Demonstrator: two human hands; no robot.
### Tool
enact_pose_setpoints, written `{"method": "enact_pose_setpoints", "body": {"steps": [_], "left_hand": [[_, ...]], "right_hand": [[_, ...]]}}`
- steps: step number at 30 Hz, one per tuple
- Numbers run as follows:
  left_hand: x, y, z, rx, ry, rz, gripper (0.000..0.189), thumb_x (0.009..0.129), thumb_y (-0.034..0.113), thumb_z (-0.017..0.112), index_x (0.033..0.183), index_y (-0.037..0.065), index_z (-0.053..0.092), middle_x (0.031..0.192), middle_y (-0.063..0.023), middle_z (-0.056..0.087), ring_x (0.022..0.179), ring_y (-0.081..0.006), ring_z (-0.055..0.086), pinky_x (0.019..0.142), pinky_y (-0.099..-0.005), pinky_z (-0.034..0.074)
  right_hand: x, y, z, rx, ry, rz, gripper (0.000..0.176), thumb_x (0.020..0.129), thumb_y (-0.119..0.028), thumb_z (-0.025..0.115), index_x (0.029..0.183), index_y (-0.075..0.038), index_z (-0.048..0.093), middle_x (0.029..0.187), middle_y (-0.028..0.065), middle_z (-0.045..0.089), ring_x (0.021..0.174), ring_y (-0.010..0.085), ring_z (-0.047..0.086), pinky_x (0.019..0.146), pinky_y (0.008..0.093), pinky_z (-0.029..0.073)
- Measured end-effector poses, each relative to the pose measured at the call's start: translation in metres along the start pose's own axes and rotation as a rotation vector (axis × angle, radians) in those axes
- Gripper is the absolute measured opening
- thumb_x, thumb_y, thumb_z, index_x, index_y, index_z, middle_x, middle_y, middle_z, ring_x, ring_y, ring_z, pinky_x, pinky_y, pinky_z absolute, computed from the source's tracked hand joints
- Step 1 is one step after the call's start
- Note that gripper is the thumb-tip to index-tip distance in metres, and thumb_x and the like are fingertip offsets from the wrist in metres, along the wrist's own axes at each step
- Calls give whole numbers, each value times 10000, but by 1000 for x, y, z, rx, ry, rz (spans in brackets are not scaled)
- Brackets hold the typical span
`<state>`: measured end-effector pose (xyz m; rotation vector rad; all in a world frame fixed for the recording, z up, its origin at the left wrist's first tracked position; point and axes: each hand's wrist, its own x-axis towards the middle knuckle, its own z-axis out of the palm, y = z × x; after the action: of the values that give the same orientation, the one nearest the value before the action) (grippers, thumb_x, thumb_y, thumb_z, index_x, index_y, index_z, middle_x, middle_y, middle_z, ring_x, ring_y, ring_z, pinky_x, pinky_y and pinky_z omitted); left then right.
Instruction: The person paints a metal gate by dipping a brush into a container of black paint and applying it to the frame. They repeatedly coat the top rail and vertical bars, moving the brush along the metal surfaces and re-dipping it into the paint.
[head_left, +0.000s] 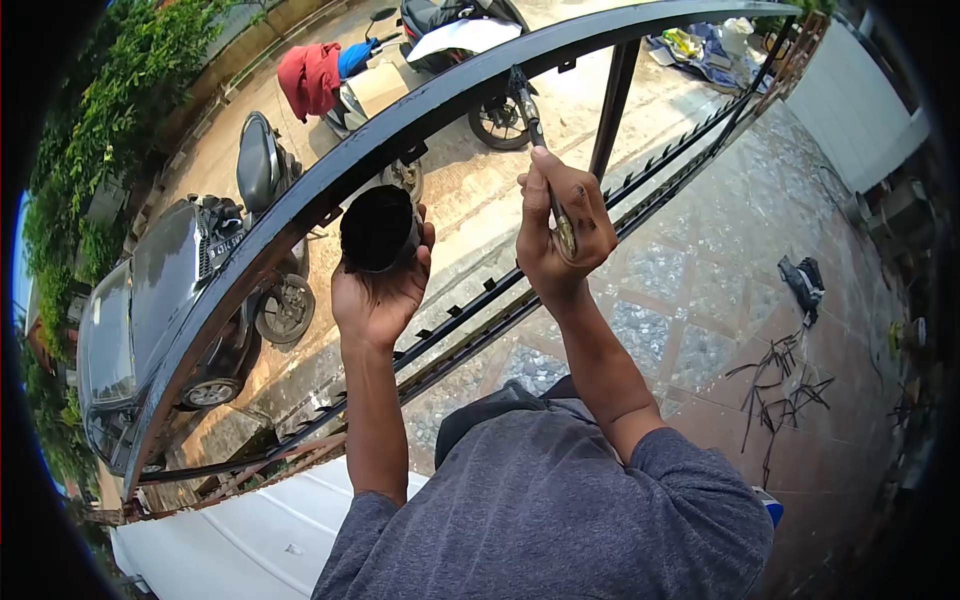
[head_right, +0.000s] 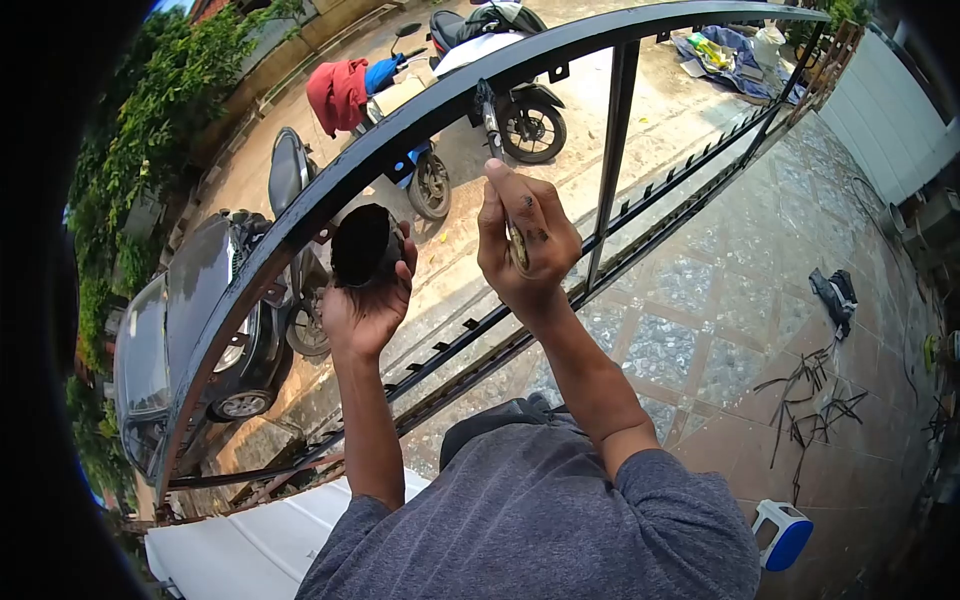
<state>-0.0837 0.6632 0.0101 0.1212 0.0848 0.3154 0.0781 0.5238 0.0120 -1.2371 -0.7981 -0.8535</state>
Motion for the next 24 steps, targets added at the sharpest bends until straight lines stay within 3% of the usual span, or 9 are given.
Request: {"method": "enact_pose_setpoints", "body": {"steps": [5, 8, 9, 12, 13, 16, 18, 21, 24], "left_hand": [[-1, 2, -4, 9, -1, 5, 554, 1029, 416, 412, 1401, 10, 473, 1356, -250, 537, 1215, -445, 541, 928, -519, 561], [-2, 4, -3, -5, -6, -6, 544, 1030, 411, 416, 1393, 12, 484, 1340, -248, 552, 1211, -443, 546, 926, -512, 562], [-2, 5, -3, -5, -3, -1, 541, 1030, 409, 416, 1392, 12, 486, 1340, -247, 553, 1212, -442, 546, 926, -511, 562], [-5, 4, -6, -2, 3, 13, 533, 1031, 403, 419, 1390, 15, 489, 1342, -243, 553, 1213, -441, 546, 925, -508, 561], [-4, 5, -7, 1, -14, 26, 531, 1031, 402, 420, 1390, 17, 489, 1345, -243, 551, 1213, -440, 546, 925, -509, 561], [-7, 4, -4, -3, -55, 42, 526, 1032, 400, 423, 1394, 23, 486, 1351, -242, 545, 1211, -439, 547, 923, -508, 563], [-9, 4, -7, -6, -41, 37, 530, 1024, 400, 444, 1403, 32, 481, 1375, -241, 521, 1221, -428, 539, 926, -499, 563], [-8, 10, -15, 5, 1, 26, 540, 1011, 397, 483, 1418, 43, 473, 1420, -240, 474, 1242, -408, 521, 935, -485, 560], [-9, 10, -18, -7, -14, 27, 533, 1016, 380, 471, 1421, 33, 467, 1426, -241, 466, 1244, -411, 518, 939, -491, 558]], "right_hand": [[-14, -24, 10, 67, -222, -59, 367, 820, 60, 689, 1178, -22, 686, 919, 104, 677, 705, 227, 669, 613, 310, 544], [-11, -10, -1, 39, -63, -67, 335, 835, 61, 685, 1163, -9, 693, 921, 118, 677, 707, 218, 670, 603, 305, 543], [-6, -5, -3, 0, -28, 40, 309, 849, 61, 682, 1152, 4, 697, 913, 132, 675, 706, 212, 670, 592, 300, 540], [-7, -8, 9, -24, -127, -19, 322, 832, 68, 679, 1148, 6, 692, 899, 127, 671, 702, 231, 671, 597, 328, 546], [-18, -33, 7, 115, -280, -25, 352, 813, 75, 679, 1155, -6, 691, 921, 123, 682, 712, 242, 685, 610, 334, 555], [-11, -51, -1, 354, -336, -29, 337, 815, 66, 691, 1141, -19, 699, 898, 125, 704, 722, 223, 705, 614, 307, 563], [3, -40, -5, 474, -406, 144, 283, 842, 65, 687, 1112, -18, 707, 861, 114, 702, 721, 191, 705, 607, 295, 559], [30, -6, -16, 466, -272, 383, 169, 930, 25, 631, 1081, 5, 705, 872, 99, 698, 729, 136, 714, 600, 236, 587], [49, 17, -33, 123, -82, 247, 168, 921, 26, 638, 1068, 1, 714, 840, 92, 694, 708, 138, 703, 564, 244, 556]]}}
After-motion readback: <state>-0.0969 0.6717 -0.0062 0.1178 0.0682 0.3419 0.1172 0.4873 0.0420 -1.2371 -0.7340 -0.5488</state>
